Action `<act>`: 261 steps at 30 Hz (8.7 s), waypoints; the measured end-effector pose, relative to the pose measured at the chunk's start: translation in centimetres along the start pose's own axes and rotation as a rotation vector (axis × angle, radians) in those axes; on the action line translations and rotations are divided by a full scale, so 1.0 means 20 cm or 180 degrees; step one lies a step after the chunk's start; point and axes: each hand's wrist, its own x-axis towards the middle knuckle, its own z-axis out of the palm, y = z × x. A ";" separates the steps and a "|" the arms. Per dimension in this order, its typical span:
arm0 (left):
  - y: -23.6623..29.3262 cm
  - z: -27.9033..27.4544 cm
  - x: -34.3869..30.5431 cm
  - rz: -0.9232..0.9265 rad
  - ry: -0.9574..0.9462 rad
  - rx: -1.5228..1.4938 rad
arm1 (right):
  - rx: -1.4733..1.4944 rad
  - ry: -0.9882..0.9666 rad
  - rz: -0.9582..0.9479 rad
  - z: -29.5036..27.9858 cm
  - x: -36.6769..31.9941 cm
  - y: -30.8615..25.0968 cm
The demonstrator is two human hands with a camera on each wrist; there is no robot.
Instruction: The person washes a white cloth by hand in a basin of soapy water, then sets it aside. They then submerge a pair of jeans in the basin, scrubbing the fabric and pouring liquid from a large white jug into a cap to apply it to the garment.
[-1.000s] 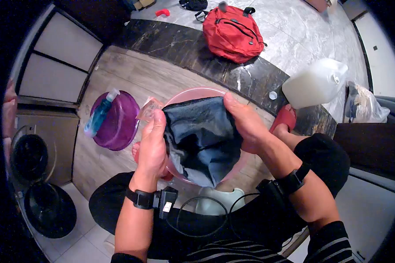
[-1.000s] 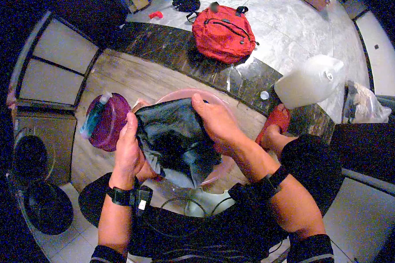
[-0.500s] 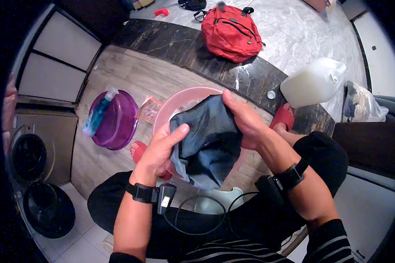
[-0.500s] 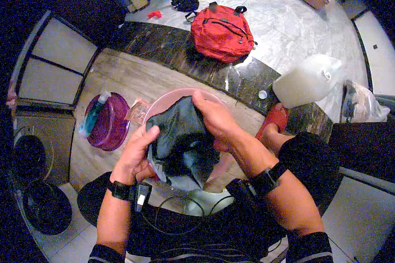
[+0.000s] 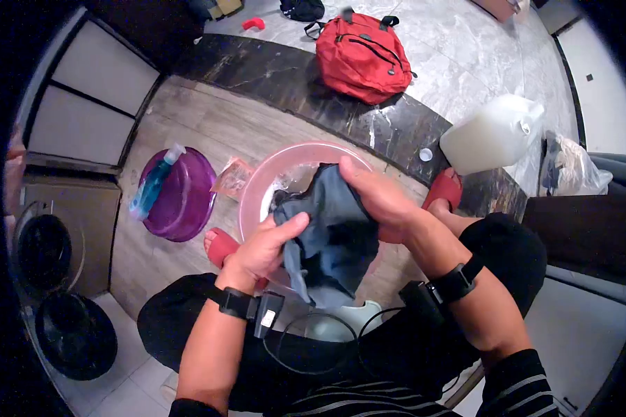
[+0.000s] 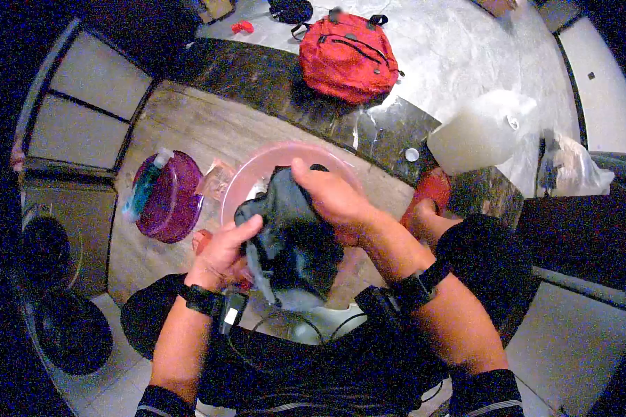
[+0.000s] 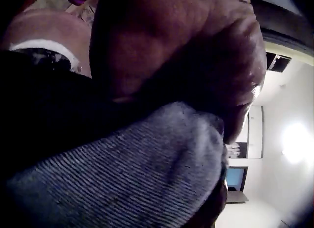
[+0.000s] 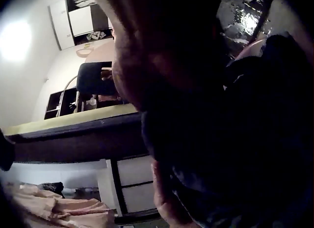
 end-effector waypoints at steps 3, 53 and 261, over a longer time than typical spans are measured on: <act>-0.03 0.01 0.05 0.0161 -0.0377 -0.0247 | -0.0501 0.0451 -0.0166 -0.05 0.03 0.01; -0.04 -0.06 0.10 0.0160 0.0626 -0.0930 | -0.4807 0.3605 -0.0173 -1.86 0.54 0.35; -0.95 0.67 1.90 0.0705 0.0832 0.5506 | -0.0681 0.3866 -0.2794 -1.94 -0.45 -0.77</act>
